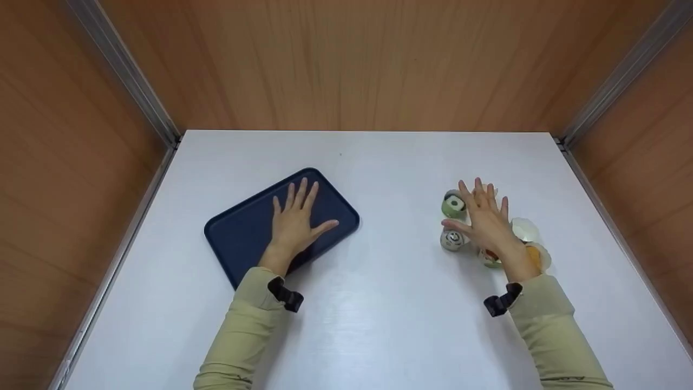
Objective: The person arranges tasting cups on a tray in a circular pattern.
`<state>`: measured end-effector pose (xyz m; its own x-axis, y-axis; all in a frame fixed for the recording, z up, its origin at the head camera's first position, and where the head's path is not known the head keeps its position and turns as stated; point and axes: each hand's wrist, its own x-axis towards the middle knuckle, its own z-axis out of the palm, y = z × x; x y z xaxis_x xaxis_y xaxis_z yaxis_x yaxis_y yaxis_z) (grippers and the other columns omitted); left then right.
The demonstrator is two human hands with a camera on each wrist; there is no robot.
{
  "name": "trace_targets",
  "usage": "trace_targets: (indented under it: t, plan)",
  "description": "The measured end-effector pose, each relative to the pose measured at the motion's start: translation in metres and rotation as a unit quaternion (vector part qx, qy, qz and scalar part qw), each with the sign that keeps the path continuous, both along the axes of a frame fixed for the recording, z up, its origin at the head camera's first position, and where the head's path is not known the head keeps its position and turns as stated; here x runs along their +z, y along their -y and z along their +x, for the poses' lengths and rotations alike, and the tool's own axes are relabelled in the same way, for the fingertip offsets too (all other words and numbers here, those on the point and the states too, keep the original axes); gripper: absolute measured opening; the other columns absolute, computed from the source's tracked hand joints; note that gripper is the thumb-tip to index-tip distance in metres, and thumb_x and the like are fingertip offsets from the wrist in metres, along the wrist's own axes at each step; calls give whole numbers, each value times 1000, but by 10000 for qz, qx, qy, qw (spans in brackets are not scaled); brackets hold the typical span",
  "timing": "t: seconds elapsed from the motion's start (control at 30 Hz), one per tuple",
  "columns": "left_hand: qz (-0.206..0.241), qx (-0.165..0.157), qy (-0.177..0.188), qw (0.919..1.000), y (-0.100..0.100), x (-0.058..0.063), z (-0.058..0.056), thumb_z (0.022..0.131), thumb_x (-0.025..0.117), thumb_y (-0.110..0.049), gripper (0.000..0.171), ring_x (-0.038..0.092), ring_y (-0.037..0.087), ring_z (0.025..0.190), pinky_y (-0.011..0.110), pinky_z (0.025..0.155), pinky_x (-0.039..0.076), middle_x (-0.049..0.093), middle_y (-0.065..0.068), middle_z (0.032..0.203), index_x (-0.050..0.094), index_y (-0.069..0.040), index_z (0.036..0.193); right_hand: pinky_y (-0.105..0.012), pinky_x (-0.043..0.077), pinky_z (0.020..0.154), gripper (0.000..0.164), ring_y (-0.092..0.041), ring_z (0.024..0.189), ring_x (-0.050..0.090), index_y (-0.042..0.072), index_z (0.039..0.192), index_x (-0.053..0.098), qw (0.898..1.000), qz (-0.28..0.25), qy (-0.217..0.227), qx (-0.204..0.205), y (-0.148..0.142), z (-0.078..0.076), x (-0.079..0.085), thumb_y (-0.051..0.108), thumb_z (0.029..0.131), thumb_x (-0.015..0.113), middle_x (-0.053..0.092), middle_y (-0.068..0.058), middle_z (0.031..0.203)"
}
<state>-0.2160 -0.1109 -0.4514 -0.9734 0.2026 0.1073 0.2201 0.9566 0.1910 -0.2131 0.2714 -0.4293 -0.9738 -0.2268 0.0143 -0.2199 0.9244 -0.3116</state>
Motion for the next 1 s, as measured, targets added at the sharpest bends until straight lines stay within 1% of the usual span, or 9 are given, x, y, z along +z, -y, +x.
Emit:
trace_targets:
  t: [0.13, 0.27, 0.5, 0.7, 0.83, 0.93, 1.0]
  plan:
    - [129, -8, -80, 9999, 5, -4, 4, 74, 36, -74, 93, -3, 26, 133, 55, 103, 0, 0, 5, 148, 4, -21, 144, -59, -13, 97, 93, -36, 130, -12, 15, 144, 6, 9999, -86, -111, 19, -2, 4, 0, 63, 77, 49, -3, -22, 145]
    - [175, 8, -128, 9998, 11, -8, 10, 75, 37, -73, 92, -2, 26, 133, 54, 103, 1, 1, 5, 148, 5, -20, 144, -59, -10, 98, 92, -35, 131, -10, 14, 144, 8, 9995, -190, -249, 47, -5, 8, -2, 60, 78, 52, 0, -21, 146]
    - [417, 4, -317, 9986, 22, -16, 21, 75, 43, -70, 92, 4, 29, 133, 56, 102, 6, 7, 8, 148, 14, -15, 143, -61, -7, 97, 88, -37, 131, -6, 14, 144, 9, 9985, -352, -402, 79, -11, 18, -8, 52, 80, 57, 2, -18, 146]
    - [497, 32, -390, 9980, 34, -24, 30, 76, 43, -70, 93, 5, 29, 133, 56, 102, 9, 8, 8, 148, 14, -13, 143, -64, -3, 96, 87, -41, 130, 2, 18, 144, 12, 9976, -487, -496, 60, -17, 27, -11, 49, 79, 59, 9, -23, 144]
    - [528, 67, -507, 9973, 42, -30, 36, 75, 44, -69, 93, 8, 30, 133, 56, 101, 14, 12, 11, 147, 17, -12, 143, -65, 2, 96, 87, -42, 129, 6, 13, 143, 15, 9974, -482, -539, 22, -23, 33, -13, 50, 78, 59, 12, -24, 143]
    - [566, 108, -522, 9970, 46, -34, 42, 75, 45, -69, 94, 9, 30, 132, 56, 101, 16, 12, 11, 147, 17, -11, 143, -65, 5, 95, 87, -44, 128, 10, 7, 142, 19, 9969, -508, -600, -28, -27, 40, -16, 50, 78, 59, 15, -25, 142]
    - [629, 140, -537, 9965, 49, -36, 45, 75, 46, -69, 94, 9, 31, 132, 56, 101, 16, 13, 12, 146, 18, -10, 142, -65, 8, 95, 85, -45, 127, 13, 6, 140, 22, 9966, -501, -648, -71, -31, 44, -19, 50, 78, 60, 18, -25, 141]
